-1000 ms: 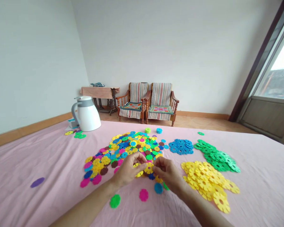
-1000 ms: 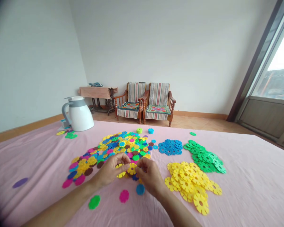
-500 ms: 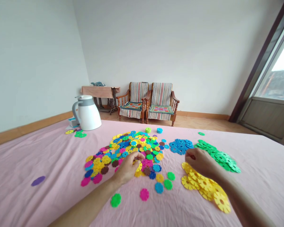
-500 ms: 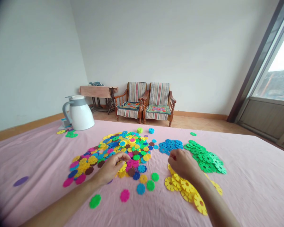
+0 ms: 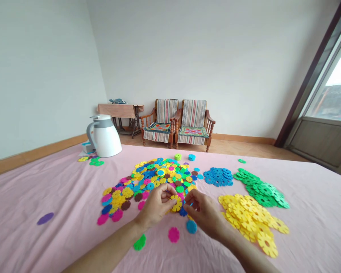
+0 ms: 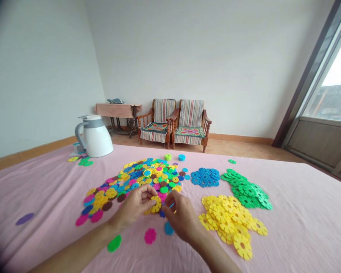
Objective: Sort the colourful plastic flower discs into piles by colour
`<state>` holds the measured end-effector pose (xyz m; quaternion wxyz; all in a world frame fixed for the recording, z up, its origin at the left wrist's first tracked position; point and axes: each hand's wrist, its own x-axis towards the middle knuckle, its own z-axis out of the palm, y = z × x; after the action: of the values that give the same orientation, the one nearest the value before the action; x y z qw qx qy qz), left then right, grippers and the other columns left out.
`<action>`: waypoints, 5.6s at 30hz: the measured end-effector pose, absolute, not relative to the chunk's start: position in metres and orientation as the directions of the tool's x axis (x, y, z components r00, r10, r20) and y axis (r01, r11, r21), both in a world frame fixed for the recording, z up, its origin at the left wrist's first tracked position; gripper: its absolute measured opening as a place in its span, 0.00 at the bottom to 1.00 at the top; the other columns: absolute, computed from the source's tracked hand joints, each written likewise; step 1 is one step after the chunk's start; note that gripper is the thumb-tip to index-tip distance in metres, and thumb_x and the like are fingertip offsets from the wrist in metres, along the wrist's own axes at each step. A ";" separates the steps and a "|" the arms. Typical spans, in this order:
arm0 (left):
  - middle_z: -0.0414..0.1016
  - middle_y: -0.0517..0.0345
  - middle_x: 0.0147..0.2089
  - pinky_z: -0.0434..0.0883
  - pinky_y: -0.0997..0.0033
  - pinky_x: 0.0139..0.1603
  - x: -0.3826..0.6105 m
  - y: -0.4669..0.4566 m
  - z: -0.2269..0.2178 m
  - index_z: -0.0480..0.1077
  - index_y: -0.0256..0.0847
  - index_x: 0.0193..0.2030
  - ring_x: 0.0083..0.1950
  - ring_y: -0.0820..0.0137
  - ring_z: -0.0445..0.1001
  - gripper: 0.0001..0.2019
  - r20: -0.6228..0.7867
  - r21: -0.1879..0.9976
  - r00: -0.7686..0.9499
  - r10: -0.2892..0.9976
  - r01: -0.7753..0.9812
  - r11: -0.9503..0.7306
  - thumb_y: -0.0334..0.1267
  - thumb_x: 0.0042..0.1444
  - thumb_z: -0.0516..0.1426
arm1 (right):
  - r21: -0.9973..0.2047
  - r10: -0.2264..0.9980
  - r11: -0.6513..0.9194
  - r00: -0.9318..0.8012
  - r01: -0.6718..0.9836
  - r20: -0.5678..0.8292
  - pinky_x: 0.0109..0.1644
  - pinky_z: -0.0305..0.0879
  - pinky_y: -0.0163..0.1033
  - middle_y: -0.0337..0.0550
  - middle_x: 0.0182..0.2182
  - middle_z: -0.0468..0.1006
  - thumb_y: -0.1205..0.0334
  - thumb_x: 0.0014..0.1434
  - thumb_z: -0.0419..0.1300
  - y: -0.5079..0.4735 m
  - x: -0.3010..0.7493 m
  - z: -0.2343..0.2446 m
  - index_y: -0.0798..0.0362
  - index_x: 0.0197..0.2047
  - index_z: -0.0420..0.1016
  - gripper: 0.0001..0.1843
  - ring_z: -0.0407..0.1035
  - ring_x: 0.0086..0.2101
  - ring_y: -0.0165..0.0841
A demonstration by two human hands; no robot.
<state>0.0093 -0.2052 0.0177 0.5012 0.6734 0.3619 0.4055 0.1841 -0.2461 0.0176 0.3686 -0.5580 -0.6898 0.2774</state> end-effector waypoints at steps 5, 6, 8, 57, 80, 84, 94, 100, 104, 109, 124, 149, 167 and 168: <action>0.71 0.58 0.33 0.72 0.73 0.35 0.010 -0.207 0.012 0.65 0.37 0.35 0.36 0.71 0.73 0.07 0.194 0.967 0.432 0.881 0.067 -0.246 0.35 0.51 0.59 | -0.884 0.987 0.162 -0.053 0.438 0.154 0.25 0.58 0.31 0.35 0.24 0.72 0.63 0.52 0.54 -0.242 0.175 0.000 0.51 0.31 0.66 0.02 0.66 0.24 0.27; 0.71 0.58 0.33 0.72 0.73 0.36 0.011 -0.207 0.011 0.65 0.37 0.35 0.36 0.71 0.73 0.07 0.194 0.966 0.437 0.878 0.071 -0.249 0.35 0.51 0.59 | -0.893 0.988 0.155 -0.044 0.423 0.151 0.24 0.58 0.31 0.35 0.24 0.71 0.63 0.52 0.55 -0.241 0.175 -0.001 0.51 0.31 0.66 0.01 0.66 0.23 0.27; 0.71 0.58 0.33 0.72 0.73 0.36 0.011 -0.207 0.009 0.65 0.37 0.35 0.36 0.71 0.73 0.07 0.195 0.963 0.446 0.873 0.082 -0.257 0.34 0.51 0.59 | -0.909 0.989 0.146 -0.026 0.390 0.147 0.24 0.58 0.31 0.34 0.23 0.69 0.64 0.51 0.55 -0.240 0.174 -0.003 0.51 0.30 0.65 0.01 0.66 0.23 0.27; 0.69 0.57 0.31 0.54 0.52 0.55 -0.017 -0.188 0.024 0.70 0.42 0.26 0.40 0.61 0.65 0.04 0.513 0.297 0.410 0.754 0.739 -0.604 0.31 0.50 0.58 | -0.347 0.930 0.173 -0.038 0.922 0.365 0.42 0.61 0.38 0.45 0.33 0.77 0.66 0.56 0.47 -0.227 0.245 0.011 0.53 0.34 0.72 0.12 0.70 0.37 0.36; 0.70 0.50 0.50 0.60 0.57 0.55 -0.004 -0.208 0.029 0.68 0.43 0.50 0.52 0.59 0.65 0.14 0.390 0.279 0.712 0.584 0.513 -0.812 0.40 0.57 0.55 | -0.708 0.938 0.206 0.069 0.676 0.340 0.40 0.67 0.38 0.47 0.35 0.79 0.67 0.57 0.42 -0.227 0.219 0.004 0.55 0.40 0.71 0.17 0.74 0.35 0.34; 0.60 0.51 0.63 0.50 0.48 0.62 0.009 -0.230 0.035 0.59 0.50 0.61 0.62 0.51 0.56 0.30 0.288 0.267 0.891 0.351 0.278 -0.923 0.53 0.53 0.57 | -0.735 0.933 0.202 0.101 0.648 0.346 0.38 0.67 0.37 0.45 0.35 0.79 0.66 0.55 0.44 -0.222 0.225 -0.001 0.54 0.38 0.70 0.15 0.74 0.35 0.33; 0.70 0.53 0.52 0.51 0.54 0.61 0.012 -0.229 0.020 0.67 0.45 0.52 0.54 0.63 0.64 0.13 0.316 0.082 0.826 0.466 0.466 -0.881 0.39 0.63 0.49 | -0.732 0.939 0.190 0.097 0.655 0.330 0.38 0.66 0.37 0.44 0.35 0.78 0.64 0.53 0.47 -0.216 0.230 -0.015 0.52 0.37 0.70 0.13 0.73 0.34 0.34; 0.73 0.54 0.43 0.55 0.52 0.57 -0.008 -0.215 0.028 0.71 0.43 0.42 0.50 0.61 0.68 0.09 0.271 0.049 0.621 0.736 0.754 -0.655 0.33 0.57 0.52 | -0.711 0.942 0.170 0.099 0.682 0.320 0.36 0.65 0.35 0.42 0.33 0.78 0.65 0.53 0.47 -0.218 0.230 -0.014 0.51 0.36 0.71 0.13 0.73 0.32 0.34; 0.74 0.49 0.42 0.55 0.49 0.56 -0.020 -0.212 0.035 0.71 0.38 0.39 0.47 0.58 0.70 0.11 0.174 -0.081 0.503 0.846 0.864 -0.497 0.28 0.54 0.50 | -0.688 0.938 0.172 0.096 0.705 0.332 0.35 0.63 0.35 0.41 0.31 0.78 0.65 0.52 0.47 -0.218 0.230 -0.015 0.52 0.36 0.71 0.13 0.72 0.31 0.33; 0.76 0.44 0.38 0.61 0.48 0.50 -0.042 -0.204 0.044 0.73 0.35 0.37 0.44 0.52 0.72 0.12 0.044 -0.212 0.458 0.888 0.873 -0.439 0.25 0.52 0.50 | -0.669 0.934 0.173 0.095 0.723 0.345 0.34 0.62 0.33 0.40 0.29 0.78 0.67 0.52 0.47 -0.217 0.230 -0.015 0.52 0.36 0.71 0.13 0.72 0.30 0.32; 0.69 0.51 0.55 0.58 0.53 0.57 -0.063 -0.175 0.028 0.70 0.44 0.50 0.59 0.55 0.62 0.17 0.108 -0.089 0.411 0.905 0.911 -0.403 0.31 0.54 0.53 | -0.654 0.941 0.163 0.083 0.739 0.329 0.35 0.61 0.33 0.39 0.28 0.77 0.67 0.52 0.46 -0.220 0.228 -0.012 0.52 0.35 0.71 0.13 0.71 0.30 0.31; 0.75 0.51 0.30 0.64 0.68 0.37 -0.048 -0.170 0.041 0.72 0.39 0.26 0.35 0.63 0.73 0.13 0.220 0.028 0.302 0.928 0.949 -0.315 0.33 0.57 0.49 | -0.635 0.935 0.176 0.073 0.752 0.346 0.34 0.62 0.33 0.40 0.28 0.78 0.66 0.53 0.47 -0.221 0.228 -0.011 0.52 0.35 0.72 0.13 0.72 0.30 0.32; 0.73 0.58 0.31 0.65 0.75 0.36 0.000 -0.206 0.023 0.72 0.39 0.33 0.35 0.71 0.70 0.10 0.397 0.590 0.567 0.722 0.445 -0.674 0.37 0.60 0.51 | -0.845 0.958 0.286 -0.127 0.452 0.256 0.28 0.61 0.30 0.38 0.26 0.76 0.63 0.52 0.54 -0.240 0.177 0.003 0.53 0.34 0.74 0.09 0.66 0.25 0.26; 0.73 0.58 0.31 0.65 0.75 0.36 0.001 -0.206 0.024 0.72 0.39 0.33 0.35 0.71 0.70 0.10 0.394 0.593 0.571 0.720 0.441 -0.674 0.36 0.60 0.51 | -0.850 0.960 0.281 -0.142 0.446 0.243 0.27 0.59 0.29 0.37 0.24 0.75 0.62 0.52 0.54 -0.239 0.177 0.003 0.54 0.32 0.74 0.08 0.65 0.24 0.26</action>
<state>0.0006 -0.2064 0.0240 0.2209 0.8582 0.3382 0.3167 0.1765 -0.2392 0.0031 0.4096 -0.5113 -0.6874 0.3135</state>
